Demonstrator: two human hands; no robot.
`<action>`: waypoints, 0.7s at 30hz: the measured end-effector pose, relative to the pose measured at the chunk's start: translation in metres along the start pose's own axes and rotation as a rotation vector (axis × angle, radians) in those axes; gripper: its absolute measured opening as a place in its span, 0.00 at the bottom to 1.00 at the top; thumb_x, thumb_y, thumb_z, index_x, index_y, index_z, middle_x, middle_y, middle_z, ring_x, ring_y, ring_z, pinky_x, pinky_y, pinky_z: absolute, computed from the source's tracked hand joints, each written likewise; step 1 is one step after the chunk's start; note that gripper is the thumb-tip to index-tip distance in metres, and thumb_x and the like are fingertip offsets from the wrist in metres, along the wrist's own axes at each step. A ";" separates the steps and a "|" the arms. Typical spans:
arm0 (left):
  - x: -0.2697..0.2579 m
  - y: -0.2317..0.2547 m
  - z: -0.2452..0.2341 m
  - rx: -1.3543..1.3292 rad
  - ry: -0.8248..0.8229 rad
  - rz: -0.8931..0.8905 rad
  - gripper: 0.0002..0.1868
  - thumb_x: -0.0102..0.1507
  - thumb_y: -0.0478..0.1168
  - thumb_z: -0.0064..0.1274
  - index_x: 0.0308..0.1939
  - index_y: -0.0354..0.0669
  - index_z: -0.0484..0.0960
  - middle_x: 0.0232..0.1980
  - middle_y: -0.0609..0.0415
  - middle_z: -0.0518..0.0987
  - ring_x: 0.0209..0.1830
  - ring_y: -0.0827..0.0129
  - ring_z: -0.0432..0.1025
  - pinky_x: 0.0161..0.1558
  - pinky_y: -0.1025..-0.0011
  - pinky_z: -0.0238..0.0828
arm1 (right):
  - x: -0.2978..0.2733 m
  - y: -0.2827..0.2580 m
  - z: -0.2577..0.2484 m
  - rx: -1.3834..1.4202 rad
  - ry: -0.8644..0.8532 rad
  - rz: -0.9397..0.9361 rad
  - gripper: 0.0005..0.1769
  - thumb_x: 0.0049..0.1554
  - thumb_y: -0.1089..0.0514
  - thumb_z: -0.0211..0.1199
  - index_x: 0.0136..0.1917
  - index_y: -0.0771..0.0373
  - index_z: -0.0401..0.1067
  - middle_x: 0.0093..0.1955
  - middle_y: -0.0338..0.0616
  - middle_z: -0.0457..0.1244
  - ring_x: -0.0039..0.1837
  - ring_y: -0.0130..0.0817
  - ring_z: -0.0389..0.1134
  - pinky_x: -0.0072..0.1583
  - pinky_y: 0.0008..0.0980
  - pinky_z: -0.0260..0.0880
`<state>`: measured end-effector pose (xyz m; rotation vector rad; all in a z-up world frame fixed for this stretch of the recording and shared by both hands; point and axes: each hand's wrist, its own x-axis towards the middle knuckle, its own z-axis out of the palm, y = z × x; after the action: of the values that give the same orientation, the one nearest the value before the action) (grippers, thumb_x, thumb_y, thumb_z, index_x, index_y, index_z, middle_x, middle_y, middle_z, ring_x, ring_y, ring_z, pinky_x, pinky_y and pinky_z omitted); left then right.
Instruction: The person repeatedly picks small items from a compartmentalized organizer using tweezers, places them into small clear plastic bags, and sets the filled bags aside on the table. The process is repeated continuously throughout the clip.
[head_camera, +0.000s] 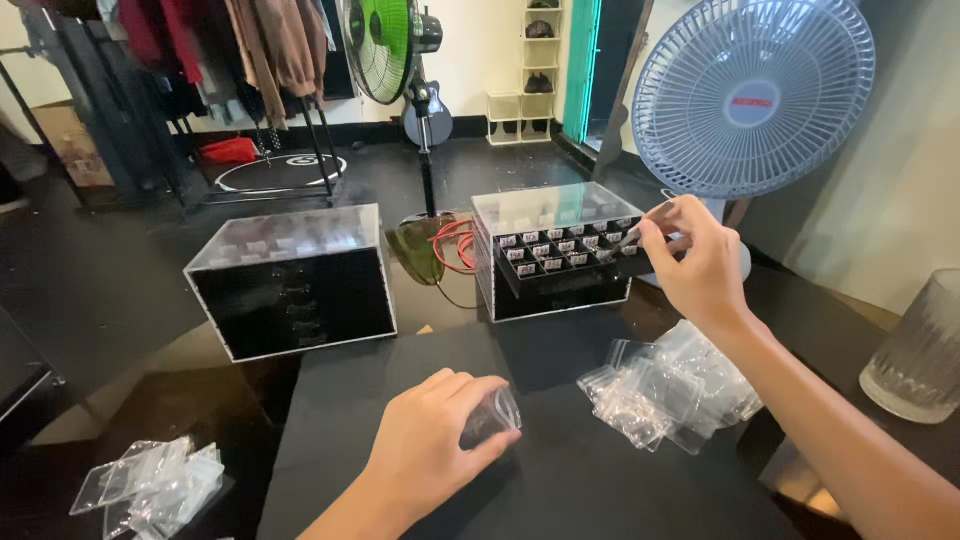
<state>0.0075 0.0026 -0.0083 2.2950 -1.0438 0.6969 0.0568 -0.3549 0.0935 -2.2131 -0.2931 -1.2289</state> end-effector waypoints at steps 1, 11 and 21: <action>-0.002 0.001 0.000 -0.002 -0.006 -0.003 0.21 0.65 0.58 0.71 0.57 0.57 0.88 0.36 0.69 0.83 0.37 0.70 0.74 0.34 0.66 0.74 | -0.002 -0.001 0.000 0.000 -0.004 0.006 0.08 0.73 0.61 0.64 0.50 0.64 0.72 0.49 0.43 0.76 0.48 0.33 0.77 0.48 0.32 0.80; 0.000 -0.001 0.000 0.006 -0.033 -0.011 0.23 0.65 0.59 0.71 0.59 0.57 0.88 0.37 0.68 0.83 0.40 0.70 0.75 0.36 0.66 0.75 | 0.000 -0.011 -0.008 0.152 0.089 0.017 0.08 0.74 0.66 0.60 0.50 0.64 0.69 0.49 0.45 0.75 0.46 0.34 0.77 0.52 0.32 0.80; 0.011 0.019 -0.019 -0.138 -0.170 -0.442 0.23 0.61 0.65 0.69 0.59 0.74 0.89 0.49 0.75 0.87 0.48 0.77 0.82 0.51 0.69 0.77 | -0.009 -0.070 -0.020 0.471 0.100 0.160 0.09 0.75 0.68 0.59 0.50 0.63 0.66 0.48 0.51 0.73 0.48 0.35 0.76 0.49 0.29 0.80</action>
<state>-0.0063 -0.0016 0.0175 2.3752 -0.5944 0.2478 0.0061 -0.3090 0.1211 -1.7316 -0.3212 -1.0527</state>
